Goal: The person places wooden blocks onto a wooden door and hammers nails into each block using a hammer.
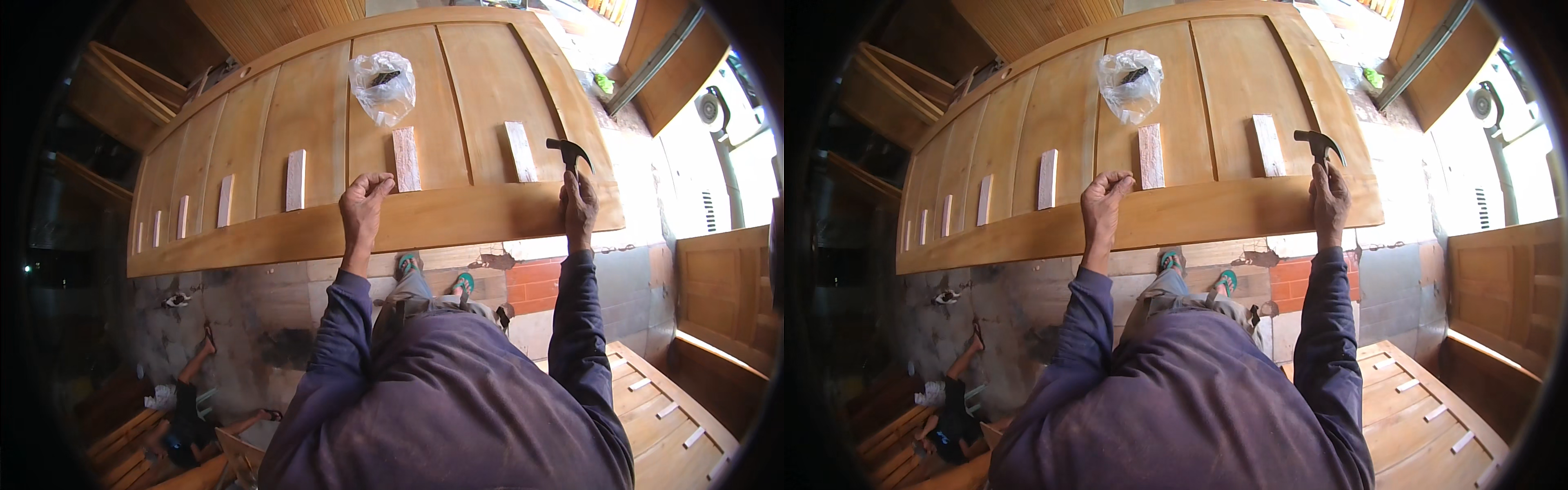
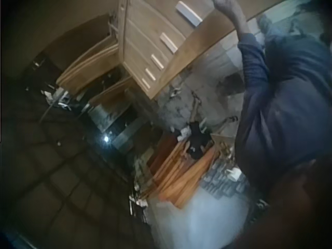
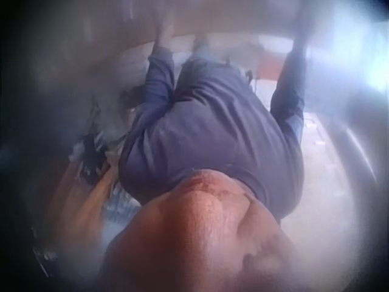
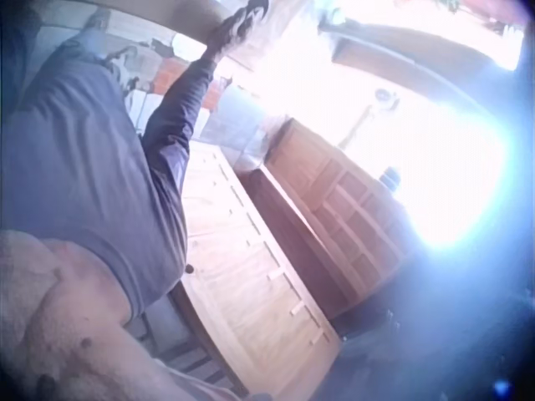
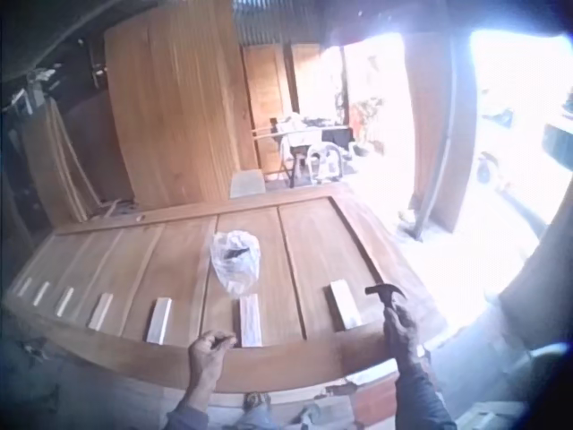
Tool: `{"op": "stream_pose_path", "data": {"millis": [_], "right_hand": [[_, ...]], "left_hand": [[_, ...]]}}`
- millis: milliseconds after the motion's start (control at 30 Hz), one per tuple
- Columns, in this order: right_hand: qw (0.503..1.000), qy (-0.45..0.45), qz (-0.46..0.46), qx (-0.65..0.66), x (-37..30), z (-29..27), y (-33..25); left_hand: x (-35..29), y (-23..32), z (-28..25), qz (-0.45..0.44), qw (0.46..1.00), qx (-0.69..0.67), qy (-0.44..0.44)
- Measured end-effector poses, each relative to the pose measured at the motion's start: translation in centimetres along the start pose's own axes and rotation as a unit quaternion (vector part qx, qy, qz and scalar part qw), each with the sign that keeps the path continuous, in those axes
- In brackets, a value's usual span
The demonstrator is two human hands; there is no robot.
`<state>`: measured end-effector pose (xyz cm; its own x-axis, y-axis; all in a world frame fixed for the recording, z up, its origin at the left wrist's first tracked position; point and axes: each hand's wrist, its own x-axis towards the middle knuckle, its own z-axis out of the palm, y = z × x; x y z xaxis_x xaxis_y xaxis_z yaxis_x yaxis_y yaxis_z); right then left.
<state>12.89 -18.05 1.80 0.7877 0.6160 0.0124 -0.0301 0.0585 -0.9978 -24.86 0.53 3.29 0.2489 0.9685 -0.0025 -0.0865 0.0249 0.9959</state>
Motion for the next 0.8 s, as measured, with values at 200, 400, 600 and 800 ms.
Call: {"op": "stream_pose_path", "data": {"millis": [200, 400, 600, 800], "right_hand": [[0.997, 0.047, -0.017, -0.053, -1.9, 0.7, -0.7], [0.995, 0.071, -0.024, -0.068, -2.4, 1.7, -1.3], [0.997, 0.072, 0.003, -0.035, -2.4, 1.0, -0.3], [0.995, 0.062, -0.009, -0.072, -2.0, 0.9, -0.2]], "left_hand": [[2.9, -0.9, 0.6, 0.035, 0.988, 0.147, -0.043], [11.0, -2.5, 1.9, 0.318, 0.884, 0.328, -0.102], [14.4, -3.4, 3.2, 0.315, 0.871, 0.373, -0.062], [14.9, -5.4, 3.3, 0.276, 0.902, 0.331, -0.039]]}}
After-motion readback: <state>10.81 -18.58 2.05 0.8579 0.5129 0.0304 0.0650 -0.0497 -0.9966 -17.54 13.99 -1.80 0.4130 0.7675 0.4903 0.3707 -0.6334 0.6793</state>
